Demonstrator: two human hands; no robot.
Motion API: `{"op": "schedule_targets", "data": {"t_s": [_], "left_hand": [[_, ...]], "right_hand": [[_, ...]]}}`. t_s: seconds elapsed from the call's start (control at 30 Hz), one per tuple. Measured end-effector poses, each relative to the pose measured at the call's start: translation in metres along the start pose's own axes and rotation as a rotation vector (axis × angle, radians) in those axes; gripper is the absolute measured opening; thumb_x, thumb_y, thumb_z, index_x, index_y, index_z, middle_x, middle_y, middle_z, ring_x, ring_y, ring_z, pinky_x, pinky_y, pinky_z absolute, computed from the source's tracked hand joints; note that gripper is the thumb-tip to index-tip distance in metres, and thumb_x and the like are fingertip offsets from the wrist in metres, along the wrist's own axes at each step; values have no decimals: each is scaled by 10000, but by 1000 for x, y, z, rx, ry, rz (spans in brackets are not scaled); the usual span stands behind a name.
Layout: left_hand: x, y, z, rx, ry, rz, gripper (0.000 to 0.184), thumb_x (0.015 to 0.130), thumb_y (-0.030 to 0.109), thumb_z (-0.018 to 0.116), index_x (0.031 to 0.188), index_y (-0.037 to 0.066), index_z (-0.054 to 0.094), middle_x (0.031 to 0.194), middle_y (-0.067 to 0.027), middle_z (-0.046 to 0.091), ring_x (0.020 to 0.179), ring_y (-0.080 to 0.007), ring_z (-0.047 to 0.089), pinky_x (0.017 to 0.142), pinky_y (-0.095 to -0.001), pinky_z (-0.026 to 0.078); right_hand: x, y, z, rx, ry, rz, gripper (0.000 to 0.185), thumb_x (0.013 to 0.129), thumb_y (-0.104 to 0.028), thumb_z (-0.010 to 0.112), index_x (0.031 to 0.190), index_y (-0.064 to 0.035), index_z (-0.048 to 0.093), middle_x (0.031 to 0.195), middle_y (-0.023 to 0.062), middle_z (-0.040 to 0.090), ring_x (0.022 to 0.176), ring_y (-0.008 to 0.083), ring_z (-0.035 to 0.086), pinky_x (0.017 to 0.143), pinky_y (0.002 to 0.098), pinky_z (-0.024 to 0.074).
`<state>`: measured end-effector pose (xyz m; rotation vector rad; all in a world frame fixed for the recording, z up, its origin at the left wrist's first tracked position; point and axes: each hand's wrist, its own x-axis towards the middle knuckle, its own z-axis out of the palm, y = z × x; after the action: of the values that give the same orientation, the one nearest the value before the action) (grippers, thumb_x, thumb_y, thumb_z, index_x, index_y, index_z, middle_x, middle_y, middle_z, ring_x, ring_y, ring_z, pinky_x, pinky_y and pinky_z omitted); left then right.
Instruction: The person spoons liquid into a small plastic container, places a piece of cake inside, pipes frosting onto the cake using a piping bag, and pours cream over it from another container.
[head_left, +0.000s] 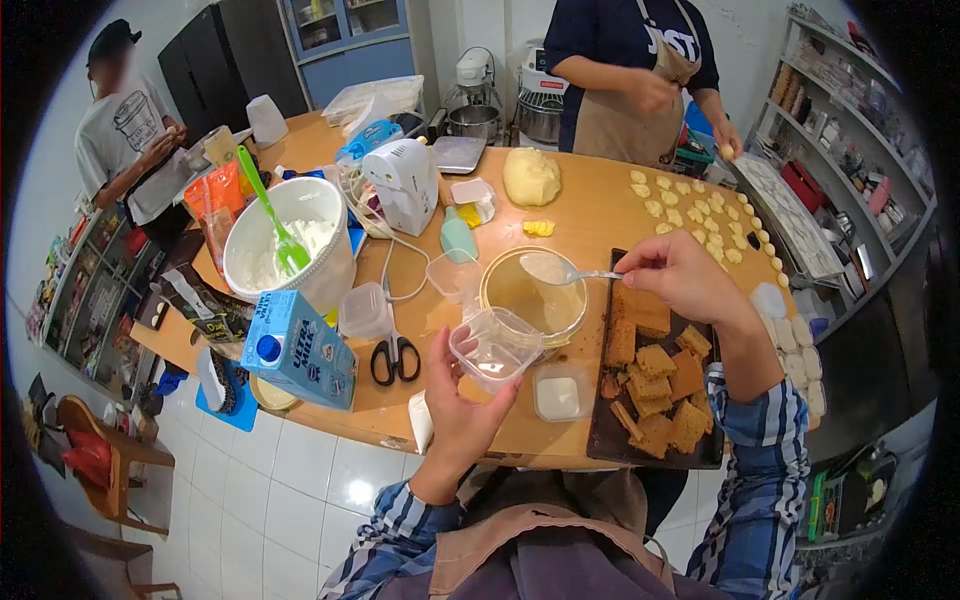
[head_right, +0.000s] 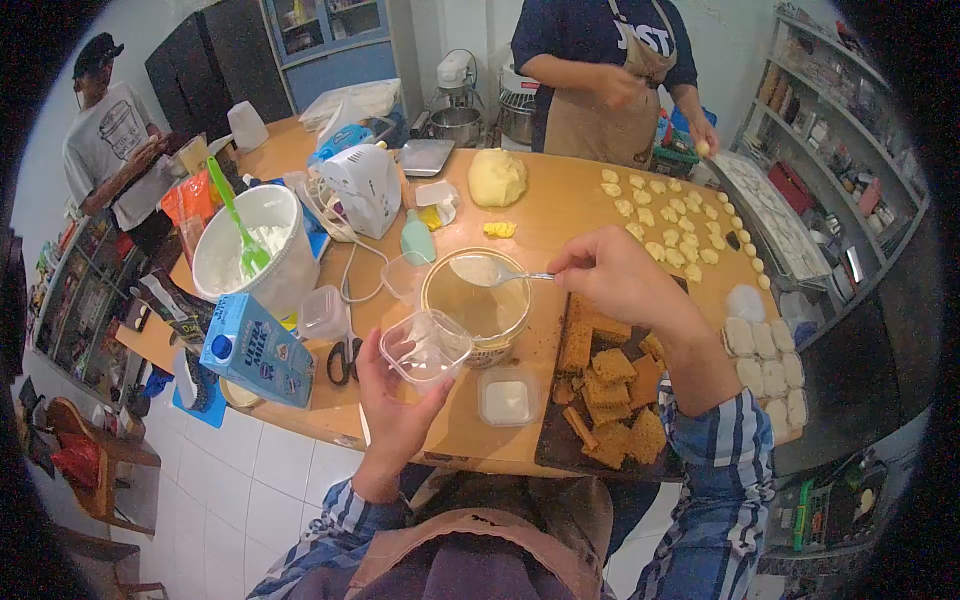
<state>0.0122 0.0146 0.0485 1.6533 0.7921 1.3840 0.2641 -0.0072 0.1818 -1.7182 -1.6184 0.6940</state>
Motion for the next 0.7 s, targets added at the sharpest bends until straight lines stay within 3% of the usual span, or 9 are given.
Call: {"op": "schedule_targets", "data": {"t_s": [0.17, 0.27, 0.4, 0.5, 0.7], "left_hand": [[2, 3, 0, 54, -7, 1, 867, 631, -2, 728, 1313, 33, 193, 1227, -155, 395, 1087, -237, 445, 914, -352, 403], [3, 4, 1, 64, -10, -5, 866, 632, 8, 732, 1312, 32, 196, 1231, -157, 392, 1096, -243, 444, 913, -356, 405], [2, 3, 3, 16, -15, -3, 869, 633, -2, 730, 1309, 29, 184, 1236, -161, 384, 1110, -249, 439, 924, -363, 403], [1, 4, 3, -19, -19, -9, 875, 632, -15, 727, 1308, 32, 172, 1239, -162, 375, 1117, -249, 435, 935, -361, 403], [-1, -1, 2, -66, -11, -21, 888, 630, -36, 722, 1311, 41, 158, 1244, -157, 368, 1127, -243, 425, 943, -357, 406]], "right_hand": [[-10, -18, 2, 16, -15, 11, 159, 731, -59, 590, 840, 48, 634, 651, 50, 593, 610, 90, 521, 566, 253, 424], [-19, -33, 11, 26, -45, -26, 164, 722, -62, 591, 845, 36, 637, 656, 90, 608, 610, 143, 563, 582, 274, 441], [-26, -42, 31, -313, -27, -343, 129, 688, -68, 594, 785, 4, 637, 741, 149, 599, 714, 287, 591, 622, 344, 470], [-32, -50, 43, -628, 32, -540, 63, 655, -67, 588, 701, -29, 607, 720, 104, 557, 700, 257, 571, 612, 347, 463], [-40, -65, 54, -815, 165, -717, 46, 618, -116, 560, 632, -71, 558, 684, 53, 497, 683, 205, 523, 565, 307, 446]]}}
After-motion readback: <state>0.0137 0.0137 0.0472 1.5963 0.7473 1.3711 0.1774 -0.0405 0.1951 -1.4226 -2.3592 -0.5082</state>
